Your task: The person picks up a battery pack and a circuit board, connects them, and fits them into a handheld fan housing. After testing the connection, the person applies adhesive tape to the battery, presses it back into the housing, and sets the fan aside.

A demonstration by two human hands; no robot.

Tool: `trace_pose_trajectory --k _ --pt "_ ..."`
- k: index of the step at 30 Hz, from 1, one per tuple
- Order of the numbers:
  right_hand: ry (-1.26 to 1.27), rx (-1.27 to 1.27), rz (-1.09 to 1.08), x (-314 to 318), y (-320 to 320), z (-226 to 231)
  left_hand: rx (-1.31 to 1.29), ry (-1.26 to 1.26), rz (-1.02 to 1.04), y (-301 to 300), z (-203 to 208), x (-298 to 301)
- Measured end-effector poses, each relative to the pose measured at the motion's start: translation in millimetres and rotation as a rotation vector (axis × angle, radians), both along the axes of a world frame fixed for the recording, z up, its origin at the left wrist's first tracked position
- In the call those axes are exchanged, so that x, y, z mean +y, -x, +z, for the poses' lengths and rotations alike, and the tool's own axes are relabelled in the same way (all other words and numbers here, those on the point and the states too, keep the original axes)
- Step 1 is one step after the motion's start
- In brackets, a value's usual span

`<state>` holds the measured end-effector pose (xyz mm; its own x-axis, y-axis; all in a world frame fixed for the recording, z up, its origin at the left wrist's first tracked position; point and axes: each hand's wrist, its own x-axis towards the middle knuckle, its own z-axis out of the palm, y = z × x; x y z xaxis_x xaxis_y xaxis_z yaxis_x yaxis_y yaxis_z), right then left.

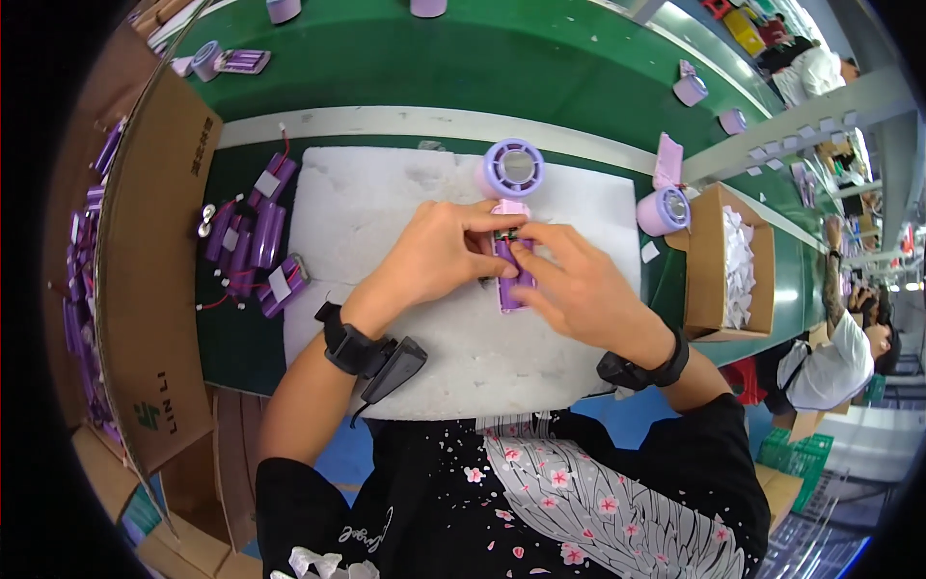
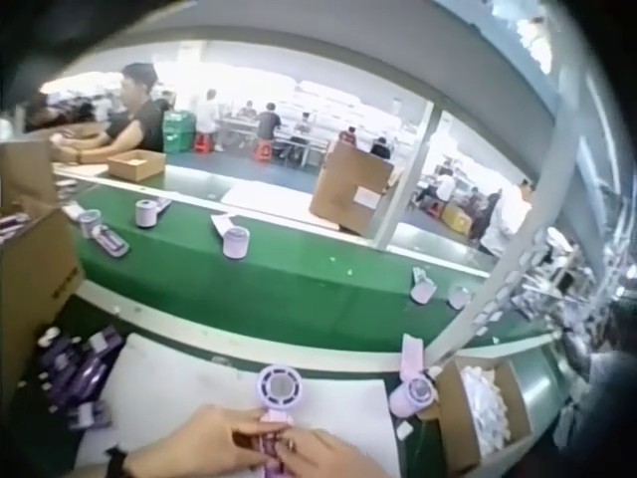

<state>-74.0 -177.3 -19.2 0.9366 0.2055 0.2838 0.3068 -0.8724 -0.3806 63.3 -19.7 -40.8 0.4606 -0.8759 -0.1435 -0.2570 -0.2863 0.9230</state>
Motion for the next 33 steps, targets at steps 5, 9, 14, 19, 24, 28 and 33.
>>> trace_pose_trajectory --k 5,9,14,19,24,28,33 --pt "0.114 -0.02 -0.022 7.8 7.5 -9.0 0.0 0.161 0.027 1.7 -8.9 -1.6" --pt "0.057 0.009 -0.033 -1.7 0.7 -13.7 -0.013 0.159 0.093 3.8 -6.2 -2.8" --pt "0.013 0.055 -0.458 -58.4 -48.8 -16.9 -0.325 0.226 0.422 -2.0 -12.1 4.9" --pt "0.226 -0.243 -0.445 -65.9 -105.1 4.8 -0.821 0.206 0.927 -34.1 7.2 14.6" --pt "0.17 0.037 -0.364 -55.7 -196.8 22.2 -1.179 -0.197 1.115 -66.5 -6.5 37.0" --pt "0.21 -0.105 -0.446 -85.7 -292.3 -26.7 -1.026 -0.333 0.984 -71.4 -36.6 52.4" --pt "0.241 -0.07 -0.334 -171.3 -364.6 -56.1 -0.928 -0.182 0.962 -61.8 -19.3 25.3"
